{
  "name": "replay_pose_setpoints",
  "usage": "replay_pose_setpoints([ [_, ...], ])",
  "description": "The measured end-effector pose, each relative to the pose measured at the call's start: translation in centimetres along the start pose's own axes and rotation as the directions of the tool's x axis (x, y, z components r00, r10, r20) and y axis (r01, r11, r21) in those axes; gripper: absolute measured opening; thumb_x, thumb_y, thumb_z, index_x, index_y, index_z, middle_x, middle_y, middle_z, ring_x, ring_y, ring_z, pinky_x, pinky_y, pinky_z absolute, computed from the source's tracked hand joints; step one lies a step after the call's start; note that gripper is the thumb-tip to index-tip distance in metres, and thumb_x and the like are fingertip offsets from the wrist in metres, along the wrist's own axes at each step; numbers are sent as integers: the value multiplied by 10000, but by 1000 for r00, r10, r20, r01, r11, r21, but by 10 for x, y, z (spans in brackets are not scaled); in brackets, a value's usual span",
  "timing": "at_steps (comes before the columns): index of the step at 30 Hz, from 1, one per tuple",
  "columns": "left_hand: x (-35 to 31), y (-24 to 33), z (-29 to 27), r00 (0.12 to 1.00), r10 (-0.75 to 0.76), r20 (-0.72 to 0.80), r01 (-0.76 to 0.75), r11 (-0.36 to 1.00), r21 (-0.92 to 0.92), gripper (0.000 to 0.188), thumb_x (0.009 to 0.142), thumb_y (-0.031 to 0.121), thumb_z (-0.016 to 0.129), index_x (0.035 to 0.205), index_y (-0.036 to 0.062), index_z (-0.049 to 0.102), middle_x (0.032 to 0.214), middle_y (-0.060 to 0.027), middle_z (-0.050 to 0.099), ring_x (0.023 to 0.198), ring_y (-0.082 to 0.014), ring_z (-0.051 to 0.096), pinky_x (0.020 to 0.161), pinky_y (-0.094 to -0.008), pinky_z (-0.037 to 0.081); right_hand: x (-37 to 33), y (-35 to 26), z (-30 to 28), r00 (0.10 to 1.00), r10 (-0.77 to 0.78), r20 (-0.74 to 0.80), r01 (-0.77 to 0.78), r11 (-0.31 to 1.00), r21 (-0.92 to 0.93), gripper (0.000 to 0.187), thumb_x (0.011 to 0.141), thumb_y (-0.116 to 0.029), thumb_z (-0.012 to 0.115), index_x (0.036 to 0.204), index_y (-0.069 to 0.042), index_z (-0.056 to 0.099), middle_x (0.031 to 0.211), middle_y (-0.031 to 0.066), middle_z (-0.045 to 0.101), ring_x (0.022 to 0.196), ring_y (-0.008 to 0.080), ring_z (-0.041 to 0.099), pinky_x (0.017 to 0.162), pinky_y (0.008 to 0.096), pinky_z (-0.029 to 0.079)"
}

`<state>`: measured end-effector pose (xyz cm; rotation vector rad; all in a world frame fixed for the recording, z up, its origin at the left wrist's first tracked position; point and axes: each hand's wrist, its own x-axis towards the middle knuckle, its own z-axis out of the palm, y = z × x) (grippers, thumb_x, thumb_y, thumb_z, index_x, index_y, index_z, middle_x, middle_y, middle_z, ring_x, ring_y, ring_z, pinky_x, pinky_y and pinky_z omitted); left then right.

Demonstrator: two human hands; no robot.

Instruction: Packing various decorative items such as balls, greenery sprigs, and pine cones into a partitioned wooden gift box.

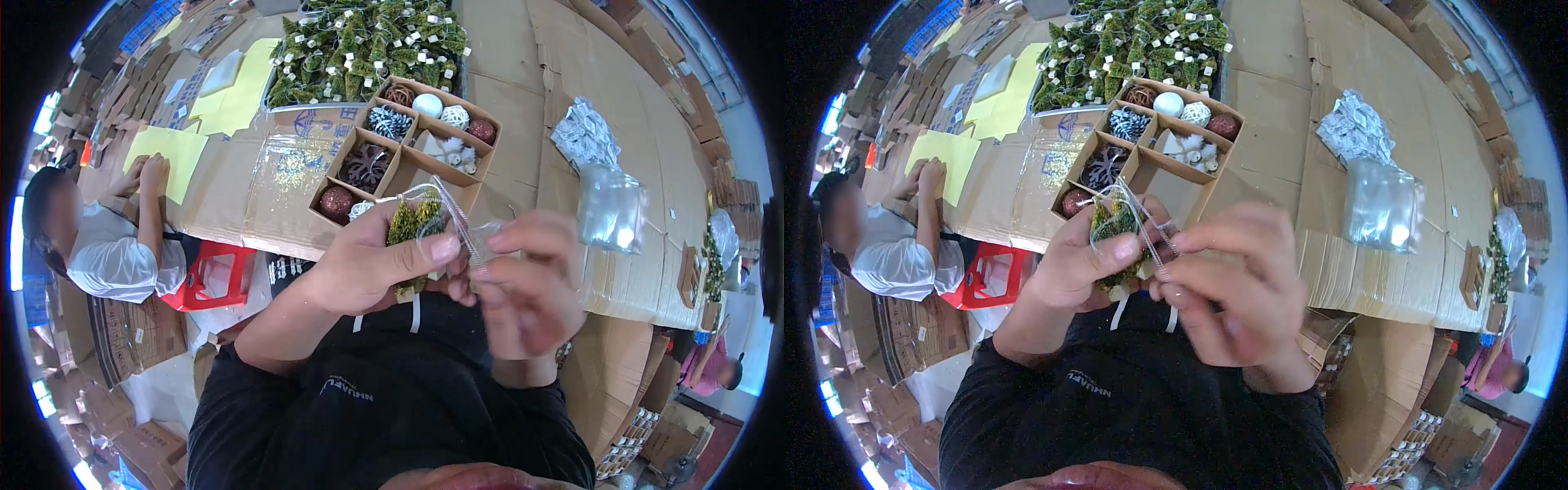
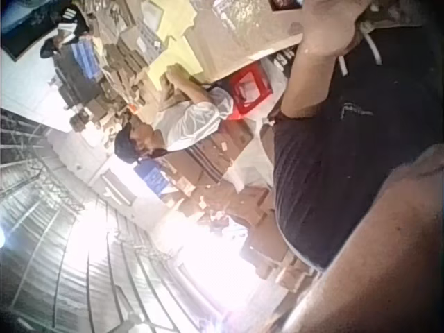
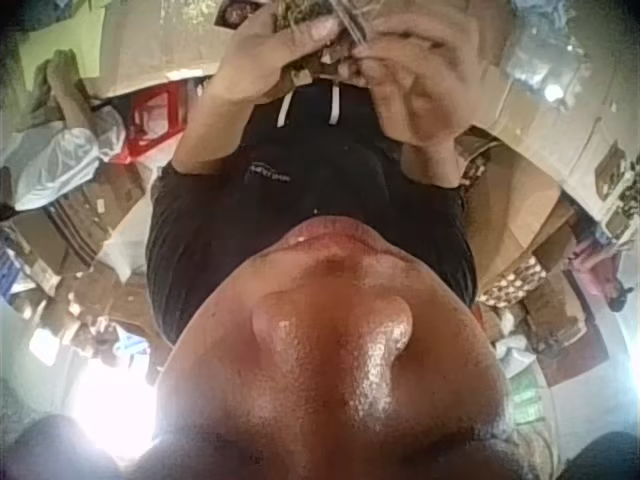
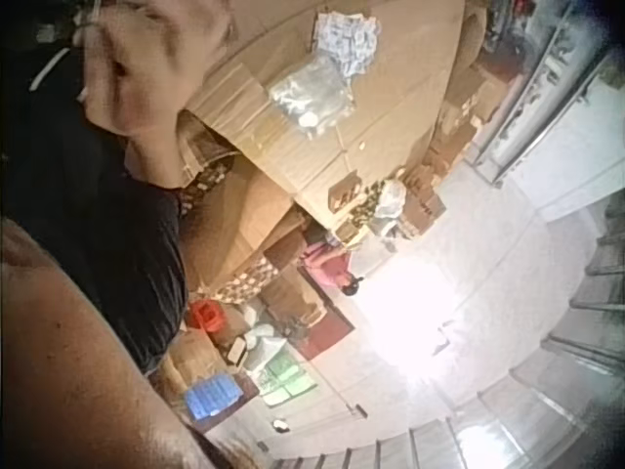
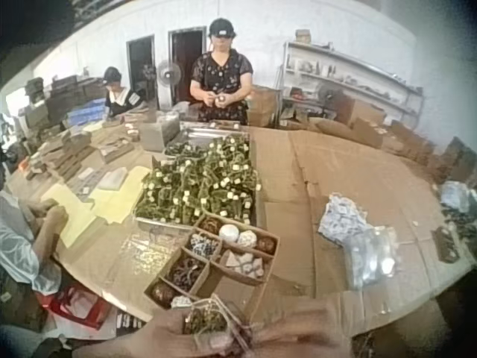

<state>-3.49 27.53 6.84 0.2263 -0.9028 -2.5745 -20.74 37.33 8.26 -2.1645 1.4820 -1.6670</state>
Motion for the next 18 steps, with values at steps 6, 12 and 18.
replay_pose_setpoints([
  [6, 8, -28, -10, 981, 102, -163, -77, 985, 151, 478, 871, 407, 771, 1057, 85, 470, 1000, -39, 543, 909, -117, 540, 798, -280, 469, -36, -7, 35, 997, -48, 59, 63, 953, -297, 408, 633, -80, 783, 1039, -72, 755, 1098, 85, 644, 998, 300, 578, 823, 366, 509],
  [12, 19, -39, -4, 836, 505, -216, -205, 651, 730, 189, 926, 38, 652, 1056, 45, 516, 909, -79, 595, 802, -182, 601, 724, -304, 498, -42, 6, 16, 997, 74, -31, -77, 990, -119, 276, 755, -54, 753, 1028, -45, 714, 975, 109, 645, 802, 262, 615, 725, 339, 516],
  [18, 37, -40, -5, 709, 644, 288, -248, -154, 956, 445, 808, 67, 664, 1210, -2, 486, 1112, -225, 536, 1012, -420, 562, 858, -454, 490, -9, 0, 34, 914, 356, -194, -355, 934, 41, 301, 838, -104, 757, 1102, -10, 647, 905, 110, 676, 695, 221, 638, 633, 306, 513],
])
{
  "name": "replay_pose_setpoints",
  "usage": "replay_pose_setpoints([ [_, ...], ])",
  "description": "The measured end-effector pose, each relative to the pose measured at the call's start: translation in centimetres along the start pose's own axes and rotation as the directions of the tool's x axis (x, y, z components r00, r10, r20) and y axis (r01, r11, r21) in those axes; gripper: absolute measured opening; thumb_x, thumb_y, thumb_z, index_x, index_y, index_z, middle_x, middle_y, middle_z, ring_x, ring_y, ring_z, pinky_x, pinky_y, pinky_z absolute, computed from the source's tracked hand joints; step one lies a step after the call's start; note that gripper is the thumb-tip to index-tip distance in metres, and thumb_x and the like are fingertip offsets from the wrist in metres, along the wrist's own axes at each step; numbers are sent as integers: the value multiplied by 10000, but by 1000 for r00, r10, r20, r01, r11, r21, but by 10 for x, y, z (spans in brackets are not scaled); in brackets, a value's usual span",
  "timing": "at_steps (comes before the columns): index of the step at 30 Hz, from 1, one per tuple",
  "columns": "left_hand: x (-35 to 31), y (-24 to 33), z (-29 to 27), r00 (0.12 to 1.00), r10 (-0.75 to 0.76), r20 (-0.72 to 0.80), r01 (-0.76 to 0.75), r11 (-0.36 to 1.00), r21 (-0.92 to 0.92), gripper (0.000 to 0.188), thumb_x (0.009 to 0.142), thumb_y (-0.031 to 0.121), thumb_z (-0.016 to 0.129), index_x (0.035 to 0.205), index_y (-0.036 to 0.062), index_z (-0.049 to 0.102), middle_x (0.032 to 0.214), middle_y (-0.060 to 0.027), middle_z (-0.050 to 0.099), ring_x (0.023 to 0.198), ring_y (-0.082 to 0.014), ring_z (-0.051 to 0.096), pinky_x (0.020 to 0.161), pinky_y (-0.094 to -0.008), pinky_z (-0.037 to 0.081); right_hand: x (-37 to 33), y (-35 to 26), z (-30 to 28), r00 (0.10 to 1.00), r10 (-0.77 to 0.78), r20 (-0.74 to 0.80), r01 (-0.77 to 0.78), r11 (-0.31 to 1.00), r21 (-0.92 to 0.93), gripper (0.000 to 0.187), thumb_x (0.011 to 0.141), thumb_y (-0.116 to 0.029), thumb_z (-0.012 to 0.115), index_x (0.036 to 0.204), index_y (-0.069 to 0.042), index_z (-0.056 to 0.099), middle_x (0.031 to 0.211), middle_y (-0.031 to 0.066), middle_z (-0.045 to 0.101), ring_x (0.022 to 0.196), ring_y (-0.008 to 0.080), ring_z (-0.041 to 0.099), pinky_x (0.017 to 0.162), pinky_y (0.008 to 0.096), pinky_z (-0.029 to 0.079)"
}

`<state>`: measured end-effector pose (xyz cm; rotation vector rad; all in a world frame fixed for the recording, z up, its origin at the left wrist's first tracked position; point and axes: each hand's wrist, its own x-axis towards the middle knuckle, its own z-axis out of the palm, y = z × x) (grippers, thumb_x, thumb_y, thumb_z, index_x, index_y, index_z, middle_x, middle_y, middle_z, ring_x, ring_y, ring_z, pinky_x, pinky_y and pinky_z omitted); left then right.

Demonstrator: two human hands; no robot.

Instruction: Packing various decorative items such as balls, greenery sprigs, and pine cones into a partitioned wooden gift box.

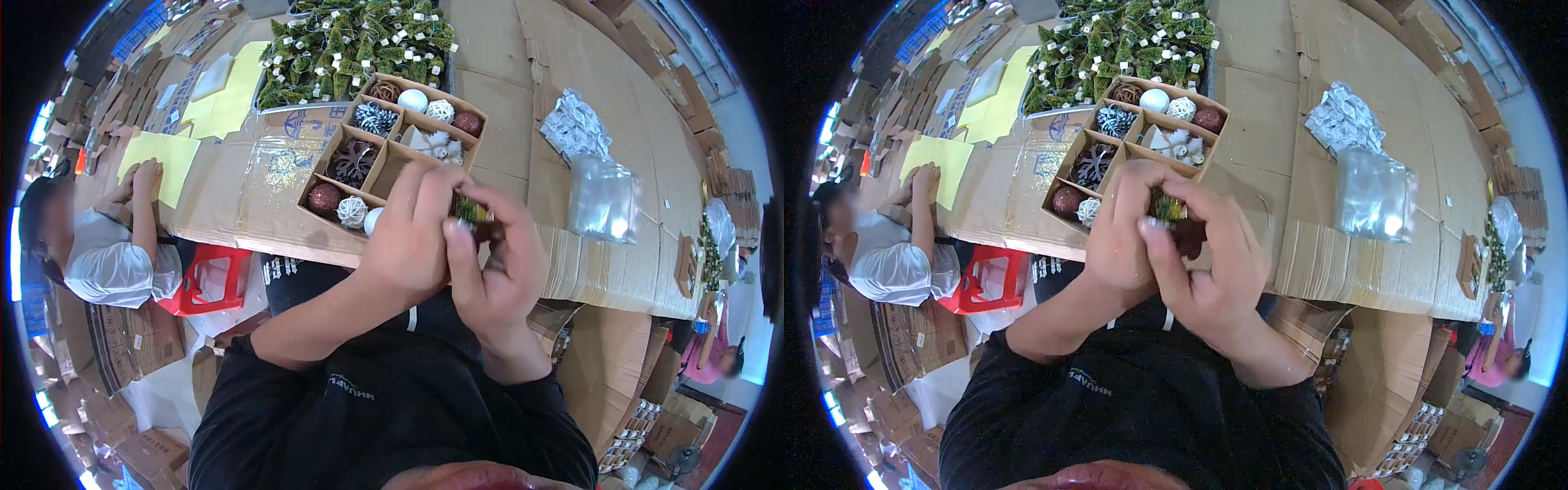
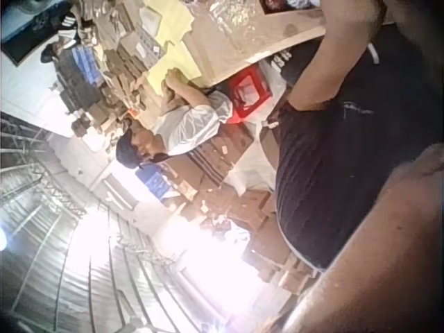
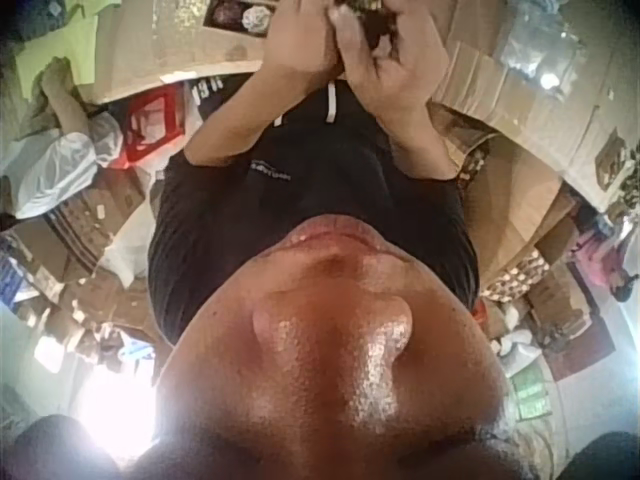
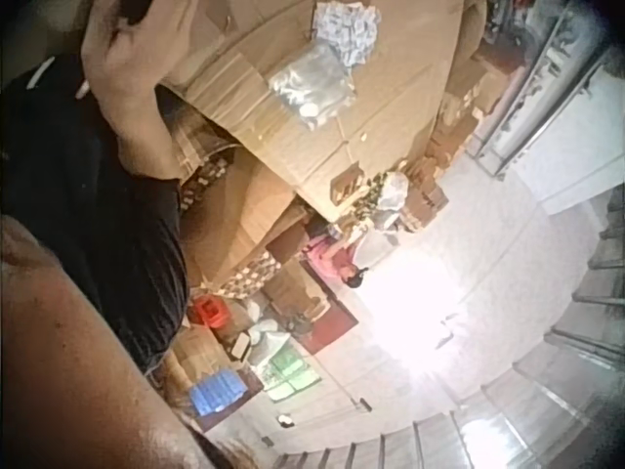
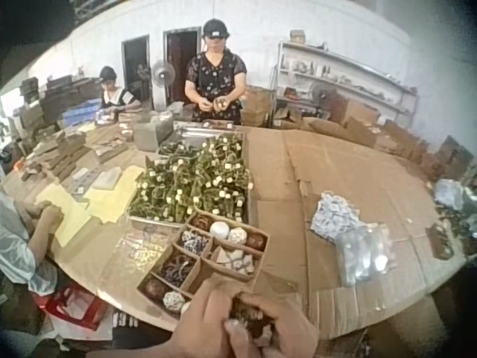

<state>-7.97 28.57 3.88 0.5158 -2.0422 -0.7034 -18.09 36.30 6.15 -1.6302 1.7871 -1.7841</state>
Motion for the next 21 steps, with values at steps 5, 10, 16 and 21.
replay_pose_setpoints([
  [5, 1, -5, 9, 985, -149, -82, 164, 963, 214, 530, 854, 102, 629, 1318, -51, 423, 1178, -274, 509, 1044, -442, 529, 922, -470, 455, 32, 7, 2, 986, -15, 164, 42, 986, -164, 181, 906, -20, 640, 1083, -14, 678, 907, 119, 679, 766, 166, 658, 706, 275, 512],
  [10, -14, -5, -15, 994, -69, -83, 88, 964, 252, 893, 711, 197, 838, 1411, -51, 344, 1309, -283, 415, 1174, -436, 450, 1011, -501, 392, 103, 48, -3, 803, -80, 590, 135, 990, -49, 176, 910, -26, 609, 1074, -7, 668, 959, 144, 693, 845, 222, 653, 773, 325, 504],
  [16, -36, -9, -29, 989, -138, 60, 115, 952, 283, 950, 703, 341, 882, 1414, 10, 346, 1306, -244, 401, 1194, -389, 444, 971, -473, 445, 136, 75, 23, 261, -132, 956, 166, 982, 90, 177, 895, -63, 630, 1057, -5, 673, 971, 167, 661, 920, 295, 615, 852, 373, 470],
  [21, -37, -15, -38, 971, -216, 100, 189, 956, 224, 848, 693, 257, 872, 1371, 29, 417, 1290, -231, 439, 1135, -419, 507, 939, -469, 476, 130, 51, 40, 205, 15, 979, 419, 902, -102, 198, 834, -57, 648, 1023, -10, 685, 915, 185, 699, 886, 373, 667, 776, 450, 523],
])
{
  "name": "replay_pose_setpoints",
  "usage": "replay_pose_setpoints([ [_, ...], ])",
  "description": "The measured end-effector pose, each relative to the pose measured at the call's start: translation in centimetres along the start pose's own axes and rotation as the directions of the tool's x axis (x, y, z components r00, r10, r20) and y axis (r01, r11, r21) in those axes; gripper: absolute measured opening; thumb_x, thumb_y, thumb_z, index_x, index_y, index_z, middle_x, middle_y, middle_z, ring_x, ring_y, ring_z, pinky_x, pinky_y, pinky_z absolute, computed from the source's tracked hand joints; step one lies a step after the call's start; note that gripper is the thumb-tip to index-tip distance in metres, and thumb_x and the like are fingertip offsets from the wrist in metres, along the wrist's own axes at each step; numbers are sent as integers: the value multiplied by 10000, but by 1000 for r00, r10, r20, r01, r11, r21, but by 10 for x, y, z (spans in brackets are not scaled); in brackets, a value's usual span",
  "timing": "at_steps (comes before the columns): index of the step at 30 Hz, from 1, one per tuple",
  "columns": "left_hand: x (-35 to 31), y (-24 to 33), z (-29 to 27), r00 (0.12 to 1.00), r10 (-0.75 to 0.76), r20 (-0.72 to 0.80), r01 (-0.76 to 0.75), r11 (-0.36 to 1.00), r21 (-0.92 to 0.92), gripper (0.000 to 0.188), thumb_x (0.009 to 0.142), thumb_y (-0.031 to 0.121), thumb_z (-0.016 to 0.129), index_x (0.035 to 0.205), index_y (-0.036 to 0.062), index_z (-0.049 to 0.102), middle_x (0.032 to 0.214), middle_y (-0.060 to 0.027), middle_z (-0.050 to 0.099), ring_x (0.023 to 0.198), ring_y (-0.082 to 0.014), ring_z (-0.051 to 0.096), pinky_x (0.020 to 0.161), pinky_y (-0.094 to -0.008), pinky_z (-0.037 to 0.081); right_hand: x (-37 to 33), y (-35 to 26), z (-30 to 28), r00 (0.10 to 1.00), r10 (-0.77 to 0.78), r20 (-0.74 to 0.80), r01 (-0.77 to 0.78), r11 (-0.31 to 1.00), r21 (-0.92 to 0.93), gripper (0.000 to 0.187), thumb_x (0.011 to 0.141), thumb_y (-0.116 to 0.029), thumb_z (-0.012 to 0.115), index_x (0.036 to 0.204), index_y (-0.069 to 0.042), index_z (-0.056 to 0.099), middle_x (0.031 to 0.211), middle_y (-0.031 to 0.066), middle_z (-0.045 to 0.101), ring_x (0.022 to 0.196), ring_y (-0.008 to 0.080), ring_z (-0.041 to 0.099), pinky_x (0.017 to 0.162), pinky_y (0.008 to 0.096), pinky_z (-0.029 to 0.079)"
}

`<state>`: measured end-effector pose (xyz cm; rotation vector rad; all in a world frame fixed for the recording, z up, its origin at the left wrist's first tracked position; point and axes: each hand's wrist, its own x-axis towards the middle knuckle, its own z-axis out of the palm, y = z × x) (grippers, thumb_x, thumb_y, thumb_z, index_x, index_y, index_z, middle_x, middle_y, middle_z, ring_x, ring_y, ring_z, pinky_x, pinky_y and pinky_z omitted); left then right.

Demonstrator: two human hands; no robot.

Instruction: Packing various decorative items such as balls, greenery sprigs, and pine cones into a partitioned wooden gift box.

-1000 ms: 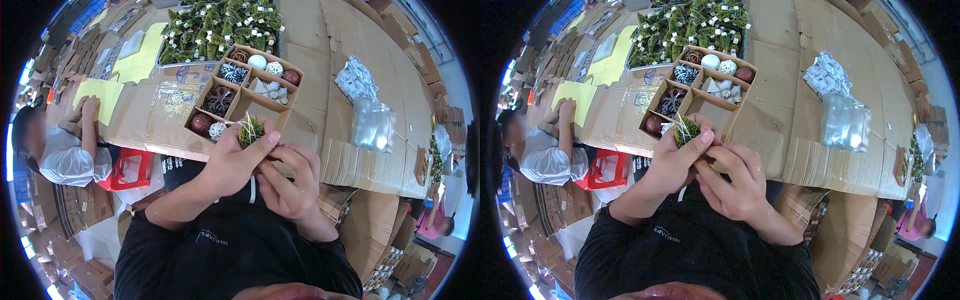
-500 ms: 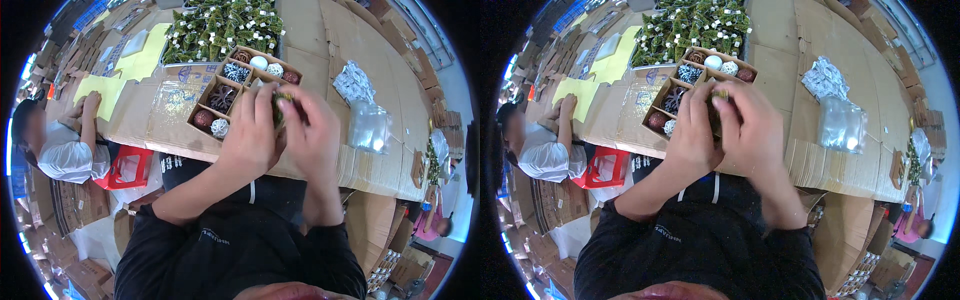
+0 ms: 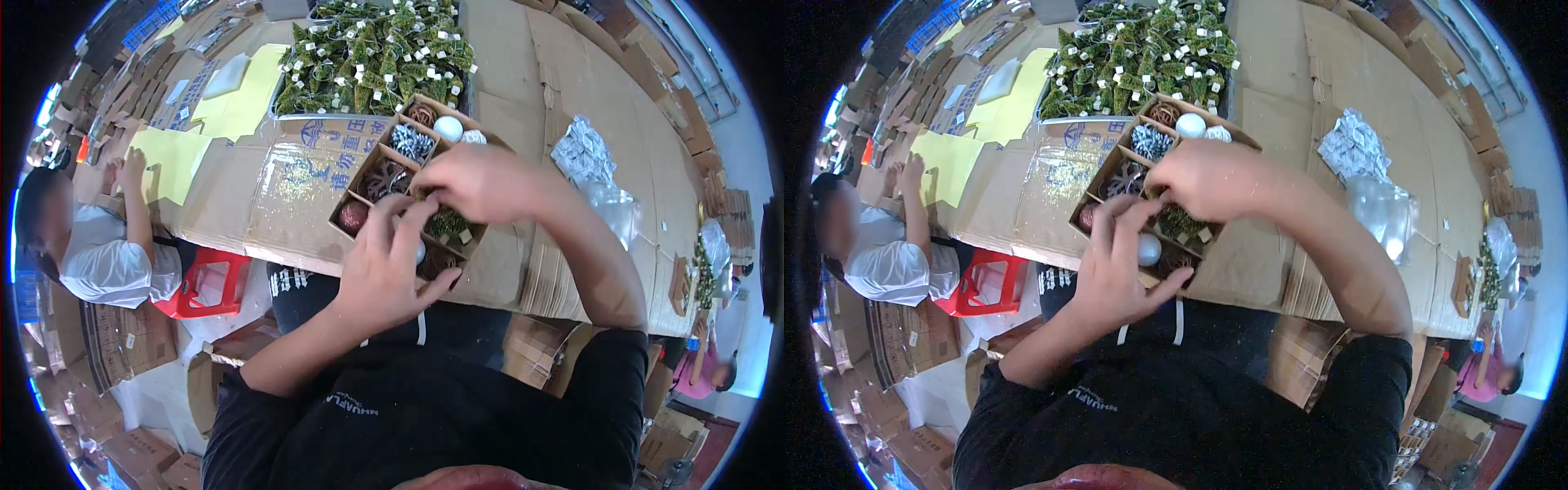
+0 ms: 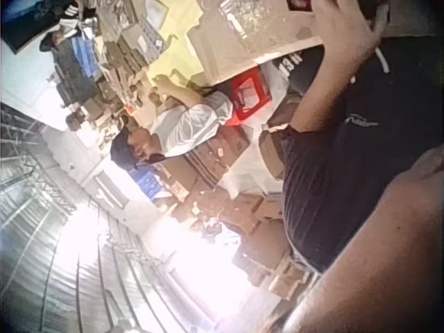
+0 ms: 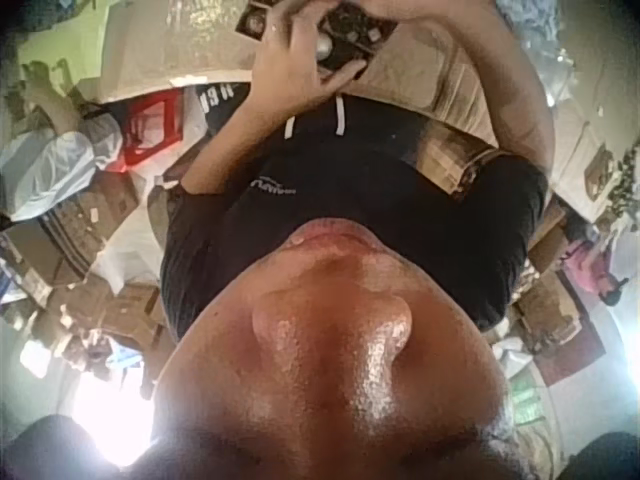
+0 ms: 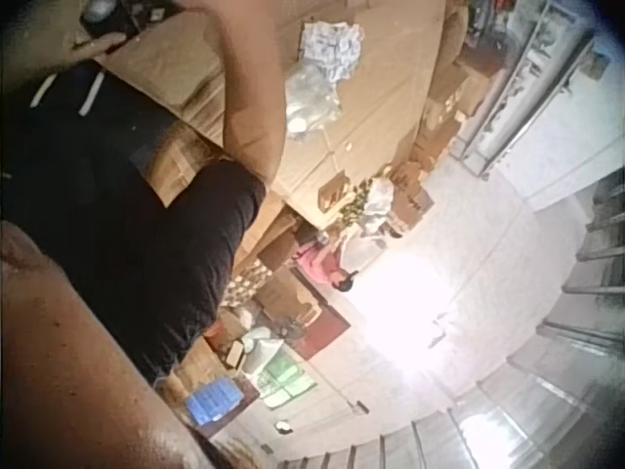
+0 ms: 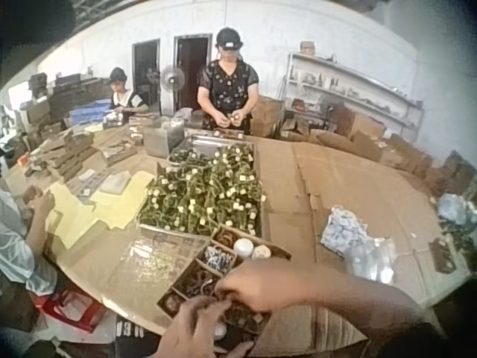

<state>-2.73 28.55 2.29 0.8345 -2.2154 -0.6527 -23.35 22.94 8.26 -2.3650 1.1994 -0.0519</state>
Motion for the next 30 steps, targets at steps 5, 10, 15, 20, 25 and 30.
replay_pose_setpoints([
  [5, 0, -3, 0, 994, 98, 44, -103, 986, 128, 743, 760, 281, 785, 1304, -100, 451, 1287, -264, 506, 1086, -401, 528, 962, -467, 435, 3, -29, 17, 983, 183, -18, -179, 933, -313, 143, 837, -74, 575, 955, -9, 625, 828, 166, 689, 803, 359, 686, 737, 434, 558],
  [10, 3, 2, 0, 991, 90, 99, -109, 973, 202, 648, 790, 344, 748, 1264, -45, 536, 1344, -247, 508, 1042, -353, 529, 911, -442, 452, -19, -20, 9, 946, -21, -324, -48, 978, -202, 125, 892, -104, 598, 996, -40, 620, 887, 138, 666, 782, 317, 680, 694, 402, 551],
  [15, 6, 1, -8, 991, 93, 100, -112, 973, 201, 628, 800, 355, 740, 1244, -46, 549, 1294, -242, 544, 1018, -349, 541, 856, -428, 481, 7, 7, -45, 843, 311, -439, -233, 947, 223, 146, 954, -129, 622, 1005, -1, 670, 837, 38, 683, 737, 96, 610, 672, 261, 481],
  [20, 18, -5, -14, 973, 197, 121, -204, 978, 47, 632, 772, 313, 781, 1257, -19, 548, 1248, -219, 568, 1021, -339, 570, 876, -418, 497, 80, 129, -49, 874, 410, -260, -274, 858, 434, 194, 932, -178, 641, 1015, -10, 692, 819, 41, 695, 643, 109, 615, 588, 280, 503],
  [25, 13, -50, -68, 943, 303, -138, -319, 941, -114, 261, 807, 162, 735, 1025, 37, 663, 1095, -132, 681, 929, -308, 664, 759, -393, 520, 130, 169, -32, 943, 332, -16, -315, 907, 280, 208, 897, -190, 674, 1031, -34, 704, 813, 37, 696, 597, 100, 620, 533, 281, 498],
  [30, -16, -178, -27, 845, -472, -250, 451, 882, -139, 49, 869, 6, 605, 869, 29, 648, 759, -133, 622, 653, -259, 620, 616, -339, 486, 160, 182, -14, 984, 174, 22, -162, 948, -275, 279, 870, -240, 704, 1067, -44, 684, 872, 168, 710, 793, 348, 681, 729, 433, 539],
])
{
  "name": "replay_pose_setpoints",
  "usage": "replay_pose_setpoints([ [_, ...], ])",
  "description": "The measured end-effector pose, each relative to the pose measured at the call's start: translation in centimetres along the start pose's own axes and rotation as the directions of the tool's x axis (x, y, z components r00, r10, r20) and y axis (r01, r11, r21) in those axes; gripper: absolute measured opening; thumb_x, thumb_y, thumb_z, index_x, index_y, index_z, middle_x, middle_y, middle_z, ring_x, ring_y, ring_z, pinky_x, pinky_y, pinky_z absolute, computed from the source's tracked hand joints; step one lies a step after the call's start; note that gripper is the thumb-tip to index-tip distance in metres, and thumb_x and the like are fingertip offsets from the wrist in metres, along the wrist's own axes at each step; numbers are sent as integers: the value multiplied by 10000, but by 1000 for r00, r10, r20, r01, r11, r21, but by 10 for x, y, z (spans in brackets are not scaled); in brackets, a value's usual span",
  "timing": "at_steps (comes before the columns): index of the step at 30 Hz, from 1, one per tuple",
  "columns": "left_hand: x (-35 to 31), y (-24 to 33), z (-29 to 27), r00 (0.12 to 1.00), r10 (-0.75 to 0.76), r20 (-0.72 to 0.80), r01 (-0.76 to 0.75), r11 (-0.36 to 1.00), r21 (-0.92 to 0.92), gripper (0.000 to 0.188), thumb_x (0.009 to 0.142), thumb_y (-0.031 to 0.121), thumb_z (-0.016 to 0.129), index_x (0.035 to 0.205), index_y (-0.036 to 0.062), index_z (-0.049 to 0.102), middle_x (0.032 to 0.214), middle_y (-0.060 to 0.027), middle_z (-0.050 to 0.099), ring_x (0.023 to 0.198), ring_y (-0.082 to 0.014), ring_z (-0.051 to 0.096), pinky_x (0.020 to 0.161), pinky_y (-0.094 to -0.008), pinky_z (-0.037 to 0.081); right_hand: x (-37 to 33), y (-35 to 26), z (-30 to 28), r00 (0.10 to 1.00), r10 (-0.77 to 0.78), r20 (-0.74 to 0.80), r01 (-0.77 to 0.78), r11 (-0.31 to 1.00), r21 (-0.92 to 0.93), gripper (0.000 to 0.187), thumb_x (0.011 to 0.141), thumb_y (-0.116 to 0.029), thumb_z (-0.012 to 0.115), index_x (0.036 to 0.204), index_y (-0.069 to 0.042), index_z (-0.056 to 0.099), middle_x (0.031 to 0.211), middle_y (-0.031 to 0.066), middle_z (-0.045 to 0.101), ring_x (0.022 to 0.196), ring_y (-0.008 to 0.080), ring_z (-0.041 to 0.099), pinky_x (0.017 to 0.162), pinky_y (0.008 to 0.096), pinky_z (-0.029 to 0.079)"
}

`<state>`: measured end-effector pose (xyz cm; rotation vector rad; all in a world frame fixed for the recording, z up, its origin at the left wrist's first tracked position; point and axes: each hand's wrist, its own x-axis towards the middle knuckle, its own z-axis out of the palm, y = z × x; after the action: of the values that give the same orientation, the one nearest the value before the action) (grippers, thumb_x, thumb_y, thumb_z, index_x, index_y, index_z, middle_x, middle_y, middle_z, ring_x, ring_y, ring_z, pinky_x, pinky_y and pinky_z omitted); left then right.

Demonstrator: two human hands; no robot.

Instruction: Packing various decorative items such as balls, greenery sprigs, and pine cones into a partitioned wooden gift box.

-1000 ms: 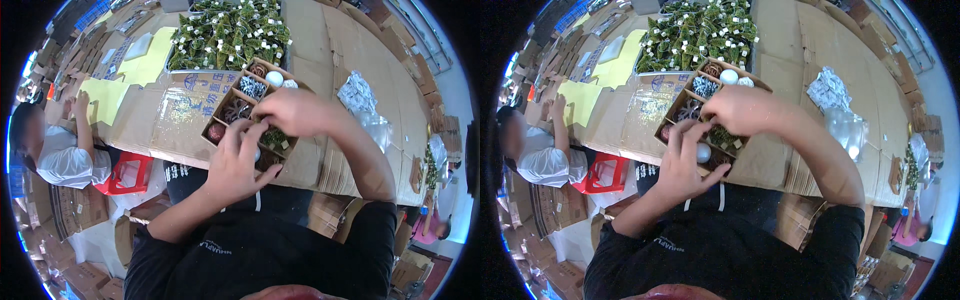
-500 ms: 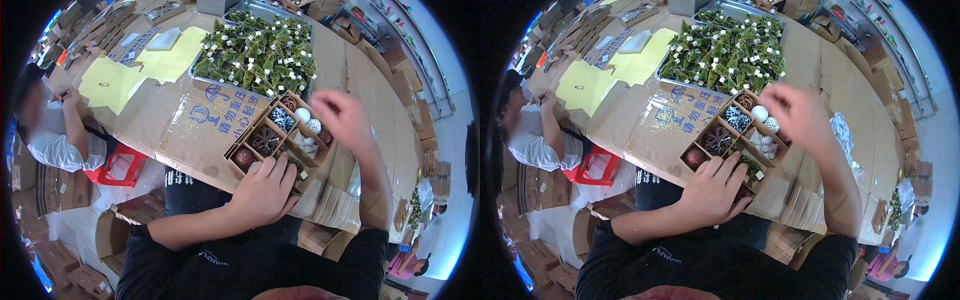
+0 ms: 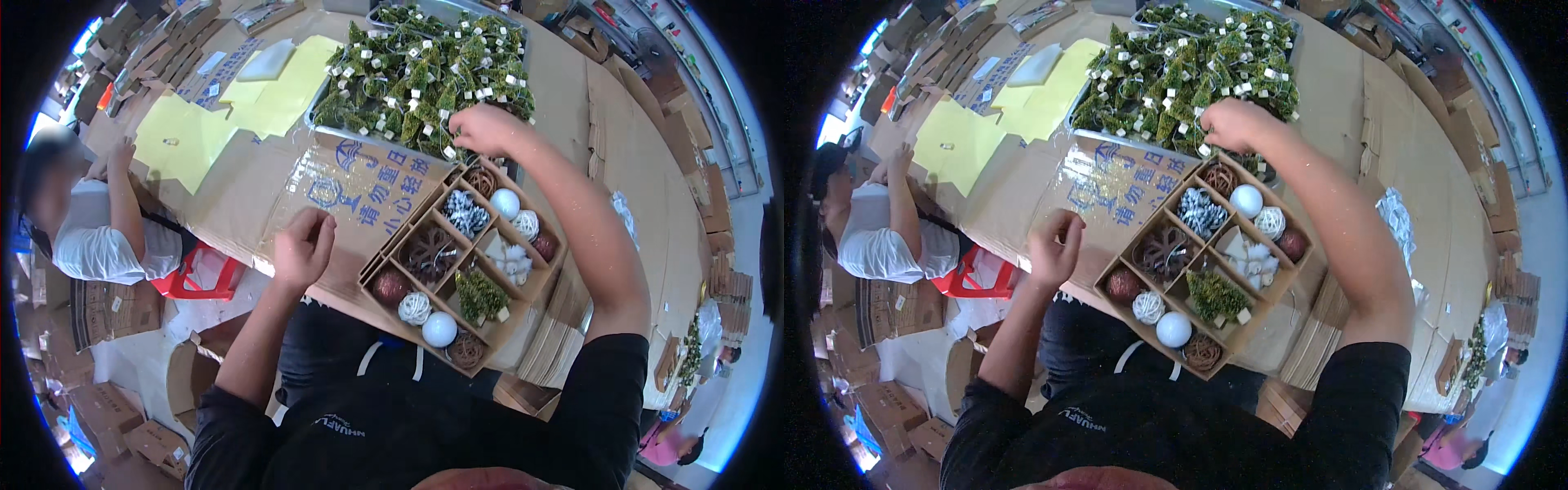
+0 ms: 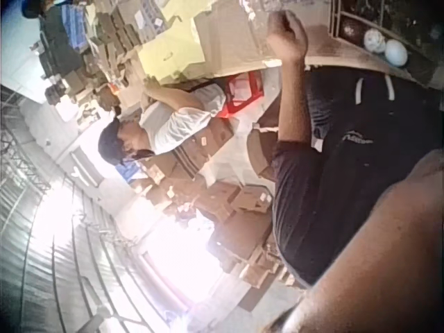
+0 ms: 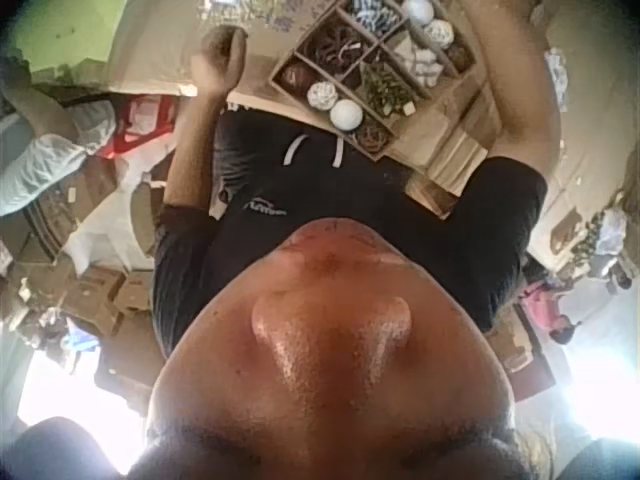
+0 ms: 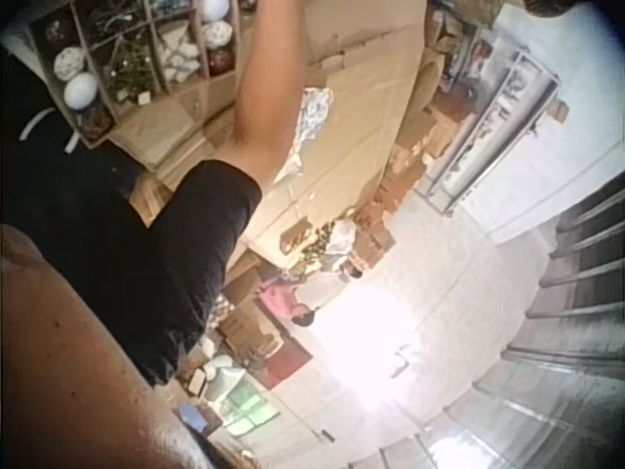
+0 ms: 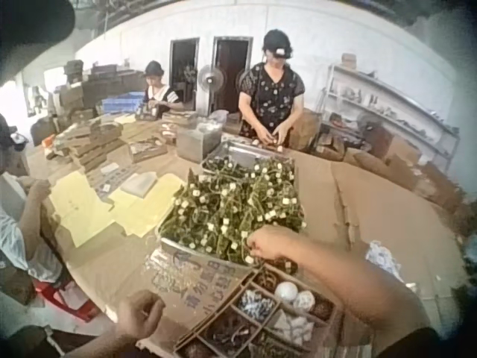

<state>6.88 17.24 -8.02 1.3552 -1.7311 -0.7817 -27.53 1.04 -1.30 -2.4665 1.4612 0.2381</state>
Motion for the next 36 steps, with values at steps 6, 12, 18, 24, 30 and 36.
replay_pose_setpoints([
  [6, 15, -40, 36, 985, 137, 104, -166, 913, 373, 212, 849, 211, 662, 725, 62, 577, 678, -147, 585, 649, -358, 615, 577, -446, 488, 12, 14, 15, 993, -26, -115, 40, 992, 123, 219, 866, -289, 700, 943, -84, 701, 870, 148, 704, 838, 354, 677, 736, 473, 544],
  [12, 13, -57, 42, 981, 173, 83, -192, 894, 405, 209, 848, 215, 657, 714, 80, 571, 674, -132, 589, 624, -344, 614, 562, -438, 492, 16, 22, 46, 951, -17, -308, 67, 986, 154, 151, 882, -210, 633, 870, -61, 656, 877, 128, 704, 806, 346, 664, 696, 455, 528],
  [18, 12, -56, 39, 988, 114, 107, -149, 892, 428, 205, 838, 223, 656, 722, 76, 572, 675, -132, 587, 626, -351, 615, 574, -444, 501, 6, 28, 11, 959, 189, -212, -10, 768, 641, 227, 881, -228, 686, 977, -24, 714, 847, 83, 711, 752, 144, 645, 704, 321, 512],
  [24, 15, -56, 38, 990, 113, 87, -139, 902, 409, 191, 827, 224, 652, 735, 71, 584, 697, -141, 593, 644, -363, 616, 583, -453, 505, 23, 20, 39, 958, 130, -257, -14, 912, 410, 259, 839, -299, 724, 867, -42, 740, 797, 133, 713, 724, 275, 689, 685, 382, 538],
  [30, 15, -50, 42, 987, 154, 46, -160, 916, 368, 174, 823, 202, 635, 721, 69, 589, 699, -137, 594, 646, -361, 615, 585, -449, 507, 24, 19, 37, 950, 150, -275, 4, 872, 489, 192, 838, -227, 689, 841, -39, 729, 727, 109, 694, 657, 229, 661, 649, 383, 532],
  [36, 13, -46, 39, 987, 155, 38, -158, 907, 389, 180, 823, 200, 632, 716, 63, 588, 703, -130, 601, 651, -351, 625, 585, -444, 513, -8, 55, -63, 991, 127, -48, 91, -366, 926, 94, 905, -101, 592, 850, -24, 592, 823, 50, 551, 575, 94, 388, 468, 202, 294],
])
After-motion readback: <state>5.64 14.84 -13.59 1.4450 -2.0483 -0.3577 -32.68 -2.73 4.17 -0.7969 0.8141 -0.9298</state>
